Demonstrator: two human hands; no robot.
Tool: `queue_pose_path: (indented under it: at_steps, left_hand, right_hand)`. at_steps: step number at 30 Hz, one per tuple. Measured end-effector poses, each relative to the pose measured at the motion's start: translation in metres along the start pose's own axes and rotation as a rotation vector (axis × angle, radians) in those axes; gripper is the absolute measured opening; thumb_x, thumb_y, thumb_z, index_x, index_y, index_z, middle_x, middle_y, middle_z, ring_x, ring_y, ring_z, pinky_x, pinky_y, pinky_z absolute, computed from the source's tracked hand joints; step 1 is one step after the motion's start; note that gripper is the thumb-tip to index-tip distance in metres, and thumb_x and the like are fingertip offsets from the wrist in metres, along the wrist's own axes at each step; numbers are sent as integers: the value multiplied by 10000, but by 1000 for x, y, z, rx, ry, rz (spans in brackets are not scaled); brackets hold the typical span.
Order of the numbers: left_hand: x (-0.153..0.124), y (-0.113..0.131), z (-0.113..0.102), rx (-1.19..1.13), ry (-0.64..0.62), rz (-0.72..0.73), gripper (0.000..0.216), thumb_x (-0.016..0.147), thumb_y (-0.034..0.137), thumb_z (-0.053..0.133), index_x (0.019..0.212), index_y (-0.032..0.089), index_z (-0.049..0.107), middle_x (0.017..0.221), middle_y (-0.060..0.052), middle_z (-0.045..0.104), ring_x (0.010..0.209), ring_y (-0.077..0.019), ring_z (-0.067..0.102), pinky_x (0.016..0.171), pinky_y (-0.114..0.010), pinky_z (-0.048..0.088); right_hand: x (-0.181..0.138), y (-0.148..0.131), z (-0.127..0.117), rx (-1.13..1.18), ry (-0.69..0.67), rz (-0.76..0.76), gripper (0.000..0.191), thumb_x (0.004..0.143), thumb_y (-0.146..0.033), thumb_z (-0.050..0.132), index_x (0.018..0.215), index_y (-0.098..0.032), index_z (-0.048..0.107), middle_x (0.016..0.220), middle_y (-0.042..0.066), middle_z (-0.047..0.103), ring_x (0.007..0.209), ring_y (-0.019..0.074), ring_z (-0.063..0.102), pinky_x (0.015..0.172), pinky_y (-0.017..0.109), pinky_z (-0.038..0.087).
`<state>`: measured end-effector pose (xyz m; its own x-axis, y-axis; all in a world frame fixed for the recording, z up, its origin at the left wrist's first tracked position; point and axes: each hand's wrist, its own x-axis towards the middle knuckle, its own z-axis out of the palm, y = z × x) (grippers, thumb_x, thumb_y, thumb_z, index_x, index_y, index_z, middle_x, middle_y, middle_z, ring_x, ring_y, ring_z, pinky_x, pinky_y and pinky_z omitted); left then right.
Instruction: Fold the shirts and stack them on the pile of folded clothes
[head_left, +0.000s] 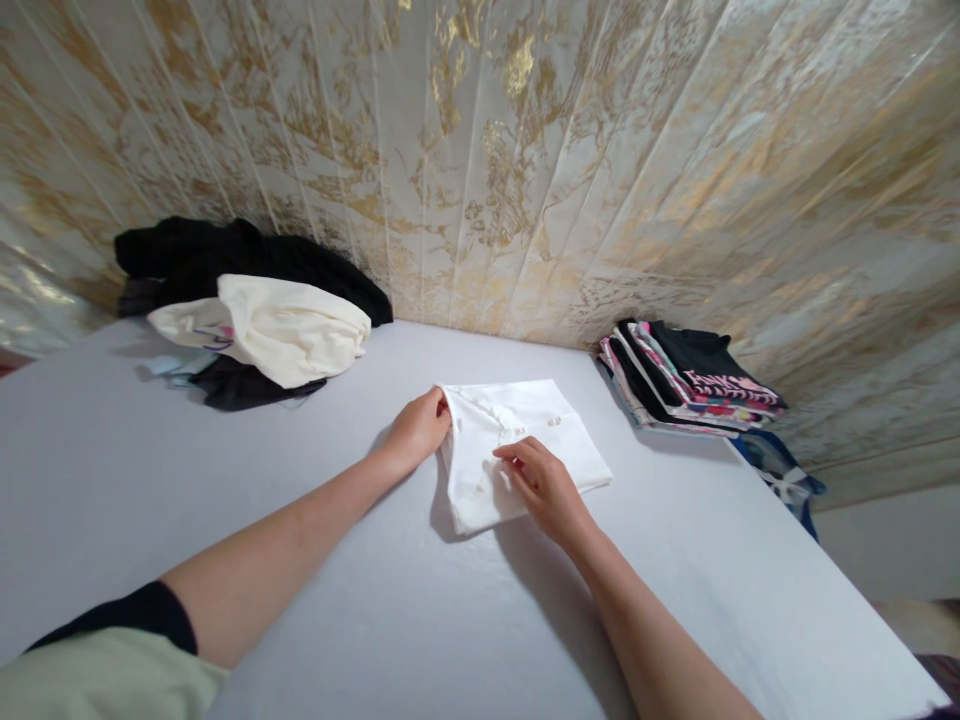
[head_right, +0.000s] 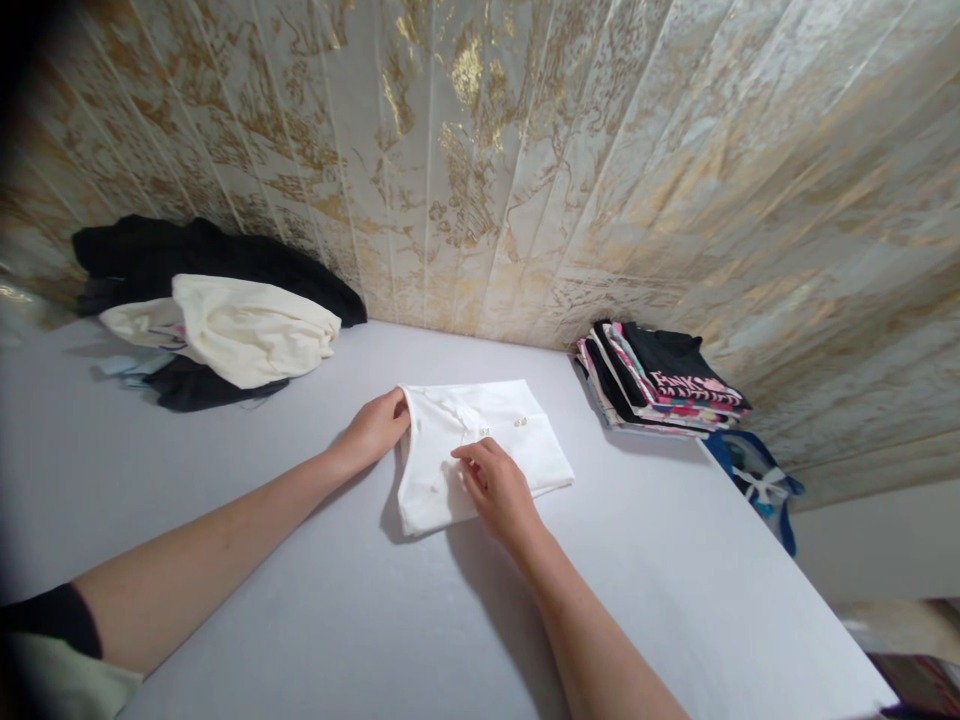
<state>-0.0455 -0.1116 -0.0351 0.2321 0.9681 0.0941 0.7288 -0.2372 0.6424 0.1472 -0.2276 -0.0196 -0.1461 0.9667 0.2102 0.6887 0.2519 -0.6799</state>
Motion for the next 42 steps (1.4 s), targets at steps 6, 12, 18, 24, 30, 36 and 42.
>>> queue_pose_path:
  at_steps: [6, 12, 18, 24, 30, 36, 42]
  left_hand:
    - [14, -12, -2, -211, 83, -172, 191, 834, 140, 387, 893, 191, 561, 812, -25, 690, 745, -158, 638, 702, -262, 484]
    - [15, -20, -4, -97, 254, 69, 400, 780, 57, 385, 1112, 197, 558, 1192, -68, 600, 1124, -167, 549, 986, -310, 427]
    - [5, -12, -13, 180, -80, 352, 436, 778, 30, 397, 1025, 270, 664, 1139, -31, 639, 1105, -200, 540, 1000, -370, 377]
    - [-13, 15, -34, 496, -146, 174, 273, 796, 54, 451, 821, 201, 680, 901, -109, 683, 875, -241, 629, 860, -385, 389]
    - [-10, 14, -42, 483, -77, 7, 280, 904, 178, 350, 924, 197, 629, 885, -96, 709, 808, -246, 655, 719, -339, 415]
    - [3, -6, -25, 304, -101, 11, 174, 827, 372, 538, 791, 210, 589, 905, -53, 659, 788, -205, 625, 653, -276, 417]
    - [13, -20, -13, 203, -41, 67, 57, 802, 222, 538, 754, 198, 558, 856, -41, 619, 786, -176, 594, 696, -260, 420]
  right_hand:
    - [-7, -26, 6, -76, -209, -173, 338, 863, -317, 590, 1199, -274, 599, 1108, 67, 585, 1020, 215, 551, 922, 360, 407]
    - [-12, -33, 16, -271, -332, -194, 610, 754, -139, 611, 1332, -284, 482, 1308, 61, 533, 1202, 242, 465, 1028, 389, 322]
    - [-6, -20, 12, -277, -268, -190, 508, 699, 57, 452, 1038, -280, 626, 1169, 18, 626, 1101, 184, 553, 1044, 403, 280]
    - [-8, -10, -18, -244, -231, -64, 449, 723, 23, 460, 968, -281, 681, 1200, 30, 634, 1158, 223, 545, 1076, 512, 240]
    - [-6, -9, -54, 145, -437, -17, 242, 865, -324, 560, 1065, -270, 686, 1115, 38, 682, 1033, 222, 615, 855, 342, 468]
    - [0, 19, -47, -271, 16, 363, 209, 858, -352, 519, 733, -211, 609, 667, 10, 630, 600, 150, 536, 550, 253, 334]
    - [2, 22, -46, -502, -114, 579, 266, 875, -411, 480, 736, -207, 578, 757, 25, 653, 656, 137, 535, 567, 247, 274]
